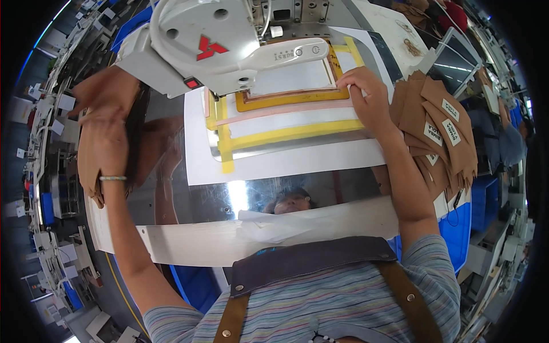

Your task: Sewing small white labels onto brown leather panels using an industrial sewing machine and a specialized frame template.

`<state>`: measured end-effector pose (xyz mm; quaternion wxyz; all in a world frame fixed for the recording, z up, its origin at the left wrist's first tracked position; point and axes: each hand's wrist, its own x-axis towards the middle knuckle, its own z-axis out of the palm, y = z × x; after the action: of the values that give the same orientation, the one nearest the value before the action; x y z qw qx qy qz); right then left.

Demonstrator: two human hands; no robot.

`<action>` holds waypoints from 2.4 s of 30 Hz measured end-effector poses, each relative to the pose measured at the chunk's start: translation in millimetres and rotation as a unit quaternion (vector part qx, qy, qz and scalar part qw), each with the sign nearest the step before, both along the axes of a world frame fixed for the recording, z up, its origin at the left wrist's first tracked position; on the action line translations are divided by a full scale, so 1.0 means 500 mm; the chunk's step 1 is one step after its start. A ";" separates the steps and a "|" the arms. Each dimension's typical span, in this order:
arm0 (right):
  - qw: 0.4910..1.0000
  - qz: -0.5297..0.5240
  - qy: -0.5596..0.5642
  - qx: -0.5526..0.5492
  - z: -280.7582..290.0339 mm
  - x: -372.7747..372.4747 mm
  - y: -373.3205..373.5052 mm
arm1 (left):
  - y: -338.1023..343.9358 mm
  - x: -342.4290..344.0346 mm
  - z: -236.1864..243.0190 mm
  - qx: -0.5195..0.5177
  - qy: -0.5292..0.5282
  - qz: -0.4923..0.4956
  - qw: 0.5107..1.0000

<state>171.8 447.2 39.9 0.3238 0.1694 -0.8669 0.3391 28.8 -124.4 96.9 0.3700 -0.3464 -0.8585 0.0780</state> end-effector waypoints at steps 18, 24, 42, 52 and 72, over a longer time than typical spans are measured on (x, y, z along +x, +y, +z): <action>0.922 0.101 0.087 0.363 -0.065 -0.072 -0.424 | -0.061 0.253 -0.138 0.117 -0.176 0.040 0.977; 0.915 0.112 0.167 0.351 -0.039 -0.058 -0.397 | -0.117 0.250 -0.148 0.116 -0.156 0.052 0.979; 0.911 0.020 0.059 0.408 0.005 0.066 0.028 | 0.277 0.102 -0.120 0.026 -0.176 -0.206 0.962; 0.950 -0.130 -0.064 0.275 -0.033 0.143 0.073 | 0.304 0.143 -0.154 0.001 -0.230 -0.160 0.960; 0.928 -0.188 -0.172 0.272 -0.054 0.170 0.059 | 0.293 0.185 -0.149 0.077 -0.285 -0.027 0.955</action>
<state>256.7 476.6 13.1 0.1685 0.0243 -0.9843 0.0470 121.5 22.2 22.6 0.1370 -0.3481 -0.9219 -0.1004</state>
